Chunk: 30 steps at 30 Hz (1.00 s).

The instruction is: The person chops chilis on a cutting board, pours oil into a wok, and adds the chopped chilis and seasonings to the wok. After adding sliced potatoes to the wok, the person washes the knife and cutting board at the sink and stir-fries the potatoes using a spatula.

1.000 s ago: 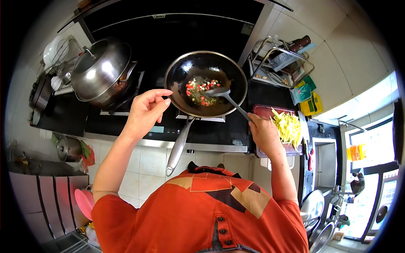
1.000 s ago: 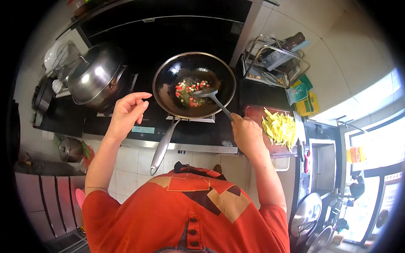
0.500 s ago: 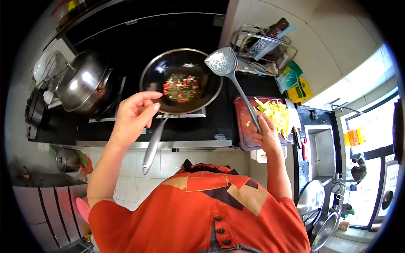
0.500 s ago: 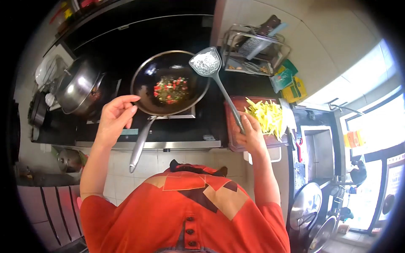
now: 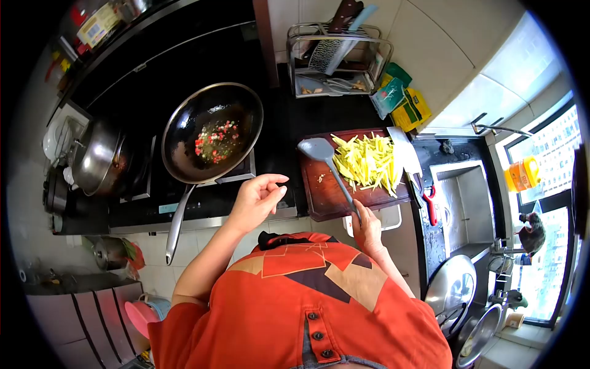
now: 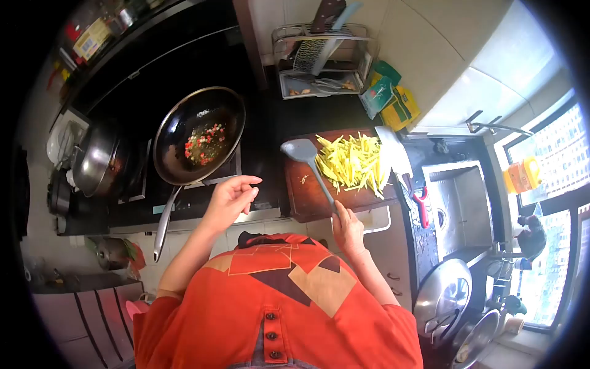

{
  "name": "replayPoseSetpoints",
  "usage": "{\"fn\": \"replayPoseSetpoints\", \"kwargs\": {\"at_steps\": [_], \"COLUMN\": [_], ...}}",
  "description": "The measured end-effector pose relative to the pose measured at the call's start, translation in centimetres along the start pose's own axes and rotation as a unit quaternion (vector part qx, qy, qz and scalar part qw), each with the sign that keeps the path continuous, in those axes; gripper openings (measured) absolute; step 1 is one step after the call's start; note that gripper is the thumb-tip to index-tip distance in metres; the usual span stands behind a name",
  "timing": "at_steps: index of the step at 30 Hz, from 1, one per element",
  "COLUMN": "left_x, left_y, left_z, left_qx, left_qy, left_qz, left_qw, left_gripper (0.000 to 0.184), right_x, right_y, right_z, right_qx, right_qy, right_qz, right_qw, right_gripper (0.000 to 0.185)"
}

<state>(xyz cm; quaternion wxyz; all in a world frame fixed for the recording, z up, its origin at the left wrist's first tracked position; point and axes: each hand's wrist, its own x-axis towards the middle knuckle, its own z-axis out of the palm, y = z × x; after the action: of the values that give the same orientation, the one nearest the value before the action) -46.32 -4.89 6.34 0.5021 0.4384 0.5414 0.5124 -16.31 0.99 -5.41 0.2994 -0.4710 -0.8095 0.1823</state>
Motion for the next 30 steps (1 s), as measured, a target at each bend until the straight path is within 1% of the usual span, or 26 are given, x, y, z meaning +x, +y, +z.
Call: {"fn": "replayPoseSetpoints", "kwargs": {"at_steps": [1, 2, 3, 5, 7, 9, 11, 13, 14, 15, 16, 17, 18, 19, 21, 22, 23, 24, 26, 27, 28, 29, 30], "left_x": [0.6, 1.2, 1.6, 2.4, 3.1, 3.7, 4.3, 4.5, 4.6, 4.8, 4.8, 4.9, 5.1, 5.2, 5.5, 5.7, 5.9, 6.1, 6.9, 7.4, 8.2, 9.1, 10.0], "left_y": [-0.7, -1.2, -1.5, -2.1, -2.7, -3.3, -4.1, -5.3, -6.1, -6.9, -7.6, -7.6, -7.8, -8.0, -8.4, -8.6, -8.7, -8.7, -8.3, -7.4, -7.8, -8.3, -8.3], "left_z": [0.2, 0.3, 0.4, 0.8, 1.3, 1.9, 2.3, 2.7, 2.8, 3.0, 3.3, 3.7, 4.1, 4.5, 5.4, 5.7, 6.0, 6.5, 7.7, 8.5, 9.2, 10.0, 10.8], "left_qx": [0.007, 0.012, 0.028, 0.045, 0.056, 0.058, 0.064, 0.061, 0.090, 0.118, 0.133, 0.163, 0.211, 0.259, 0.254, 0.253, 0.250, 0.258, 0.278, 0.297, 0.283, 0.269, 0.330], "left_qy": [-0.005, -0.012, -0.010, -0.019, -0.027, -0.041, -0.049, -0.059, -0.066, -0.073, -0.078, -0.087, -0.098, -0.108, -0.114, -0.122, -0.122, -0.115, -0.096, -0.087, -0.079, -0.071, -0.063], "left_qz": [-0.013, -0.013, -0.021, -0.030, -0.041, -0.047, -0.059, -0.062, -0.064, -0.066, -0.062, -0.076, -0.063, -0.050, -0.058, -0.062, -0.064, -0.047, -0.001, 0.026, 0.054, 0.083, 0.111], "left_qw": [1.000, 1.000, 0.999, 0.998, 0.997, 0.996, 0.995, 0.994, 0.992, 0.988, 0.986, 0.980, 0.970, 0.959, 0.959, 0.958, 0.958, 0.958, 0.956, 0.951, 0.954, 0.957, 0.935], "left_gripper": [0.022, 0.022, 0.022, 0.022, 0.022, 0.022, 0.021, 0.021, 0.020, 0.020, 0.020, 0.022, 0.022, 0.023, 0.024, 0.026, 0.026, 0.027, 0.028, 0.033, 0.037, 0.041, 0.049], "right_x": [-0.3, -0.5, -0.7, -1.2, -1.2, -1.1, -0.6, 0.5, 1.5, 2.0, 2.8, 3.6, 4.1, 4.5, 5.3, 5.8, 6.3, 6.8, 7.4, 7.6, 8.2, 8.7, 8.9], "right_y": [0.3, 0.7, 1.1, 1.6, 0.6, -0.2, -0.4, 0.4, 1.8, 3.9, 6.1, 7.2, 9.1, 10.6, 12.3, 12.8, 13.4, 13.9, 15.9, 17.0, 16.1, 15.2, 15.2], "right_z": [0.1, 0.4, 0.9, 2.0, 2.0, 1.4, 0.1, -1.9, -3.2, -4.1, -5.3, -6.9, -7.6, -8.0, -8.3, -8.4, -8.5, -8.8, -8.3, -8.0, -8.0, -8.3, -8.2], "right_qx": [-0.022, -0.046, -0.046, -0.093, -0.093, -0.101, -0.106, -0.094, -0.088, -0.149, -0.190, -0.234, -0.286, -0.319, -0.348, -0.349, -0.317, -0.286, -0.286, -0.284, -0.305, -0.293, -0.281], "right_qy": [-0.015, -0.016, -0.010, -0.012, -0.019, 0.008, 0.010, 0.081, 0.150, 0.172, 0.197, 0.163, 0.148, 0.102, 0.031, 0.027, -0.018, -0.062, -0.074, -0.077, -0.093, -0.110, -0.098], "right_qz": [-0.001, -0.014, -0.007, -0.014, 0.010, -0.004, 0.001, 0.032, 0.012, 0.066, 0.088, 0.136, 0.130, 0.152, 0.179, 0.177, 0.193, 0.210, 0.189, 0.176, 0.180, 0.195, 0.191], "right_qw": [1.000, 0.999, 0.999, 0.996, 0.995, 0.995, 0.994, 0.992, 0.985, 0.972, 0.958, 0.949, 0.938, 0.930, 0.920, 0.920, 0.928, 0.933, 0.936, 0.940, 0.930, 0.930, 0.935], "right_gripper": [0.038, 0.040, 0.040, 0.042, 0.038, 0.036, 0.033, 0.023, 0.019, 0.019, 0.017, 0.024, 0.033, 0.043, 0.048, 0.048, 0.051, 0.054, 0.065, 0.069, 0.075, 0.078, 0.078]}}
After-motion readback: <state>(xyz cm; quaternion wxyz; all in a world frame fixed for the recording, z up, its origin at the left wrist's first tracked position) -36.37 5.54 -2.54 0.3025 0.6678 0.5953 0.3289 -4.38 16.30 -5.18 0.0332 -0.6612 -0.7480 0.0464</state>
